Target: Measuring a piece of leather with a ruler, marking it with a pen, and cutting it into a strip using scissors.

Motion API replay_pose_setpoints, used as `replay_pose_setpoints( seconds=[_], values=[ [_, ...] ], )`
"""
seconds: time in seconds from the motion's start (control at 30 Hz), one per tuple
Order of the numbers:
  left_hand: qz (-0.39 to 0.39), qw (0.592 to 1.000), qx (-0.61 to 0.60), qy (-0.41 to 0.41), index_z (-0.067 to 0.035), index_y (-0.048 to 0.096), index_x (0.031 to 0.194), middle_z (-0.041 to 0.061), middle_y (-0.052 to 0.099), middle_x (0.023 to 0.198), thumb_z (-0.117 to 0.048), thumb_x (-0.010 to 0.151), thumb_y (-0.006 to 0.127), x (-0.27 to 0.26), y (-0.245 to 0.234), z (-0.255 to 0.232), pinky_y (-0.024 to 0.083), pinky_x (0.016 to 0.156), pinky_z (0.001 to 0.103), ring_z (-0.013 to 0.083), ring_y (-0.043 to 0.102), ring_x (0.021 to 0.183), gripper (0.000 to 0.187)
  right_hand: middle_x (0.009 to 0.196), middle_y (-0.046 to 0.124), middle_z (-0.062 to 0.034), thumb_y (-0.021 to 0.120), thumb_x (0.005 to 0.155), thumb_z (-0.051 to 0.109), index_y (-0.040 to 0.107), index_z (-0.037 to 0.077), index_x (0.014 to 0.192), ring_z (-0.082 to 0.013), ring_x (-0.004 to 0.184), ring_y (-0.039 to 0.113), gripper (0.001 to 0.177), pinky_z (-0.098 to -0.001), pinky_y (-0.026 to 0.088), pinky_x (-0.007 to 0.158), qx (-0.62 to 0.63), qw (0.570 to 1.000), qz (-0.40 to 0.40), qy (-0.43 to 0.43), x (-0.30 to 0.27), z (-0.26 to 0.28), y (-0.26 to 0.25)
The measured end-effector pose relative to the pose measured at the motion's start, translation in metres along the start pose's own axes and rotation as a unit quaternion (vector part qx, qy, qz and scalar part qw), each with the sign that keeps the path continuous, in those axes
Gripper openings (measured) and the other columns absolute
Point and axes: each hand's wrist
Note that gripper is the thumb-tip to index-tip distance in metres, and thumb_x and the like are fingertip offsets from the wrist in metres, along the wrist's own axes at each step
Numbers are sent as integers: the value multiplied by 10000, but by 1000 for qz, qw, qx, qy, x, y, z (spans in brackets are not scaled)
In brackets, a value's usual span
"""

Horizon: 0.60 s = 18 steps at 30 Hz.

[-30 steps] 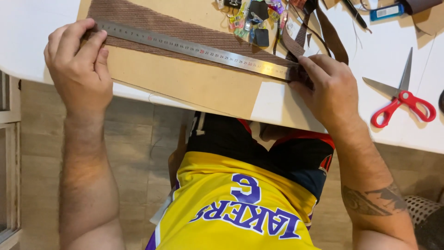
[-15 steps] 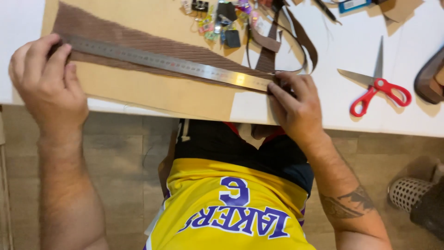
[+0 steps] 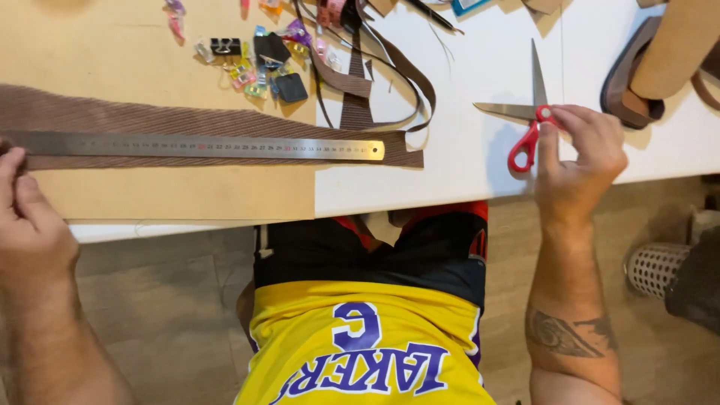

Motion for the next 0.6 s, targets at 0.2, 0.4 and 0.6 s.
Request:
replay_pose_setpoints(
  seconds=[0.2, 0.4, 0.6],
  values=[
    [-53, 993, 31, 105, 286, 730, 1214, 400, 668, 1305, 180, 1079, 552, 33, -16, -29, 529, 1018, 594, 545, 633, 1166, 248, 1185, 776, -243, 838, 972, -98, 751, -119, 1256, -397, 1014, 626, 298, -477, 526, 853, 16, 981, 117, -153, 68, -13, 74],
    [-120, 984, 81, 102, 223, 668, 1165, 331, 609, 1259, -196, 1210, 424, 36, -20, -57, 488, 933, 592, 474, 546, 1128, 487, 994, 766, -54, 786, 719, 55, 785, 76, 1033, -285, 868, 643, 315, -380, 450, 660, -86, 971, 129, -184, 107, -70, 165],
    [-117, 986, 119, 3, 52, 697, 1172, 247, 684, 1236, -503, 1093, 383, -6, 15, -91, 482, 1048, 572, 399, 624, 1172, 642, 1230, 622, -270, 659, 1099, -185, 641, -141, 1441, -310, 1046, 604, 345, -361, 509, 838, 147, 969, 199, -1, 45, -197, 202]
  ],
)
Point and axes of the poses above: each hand's wrist, its own x-axis towards the middle knuckle, its own y-axis out of the palm, z = x × y
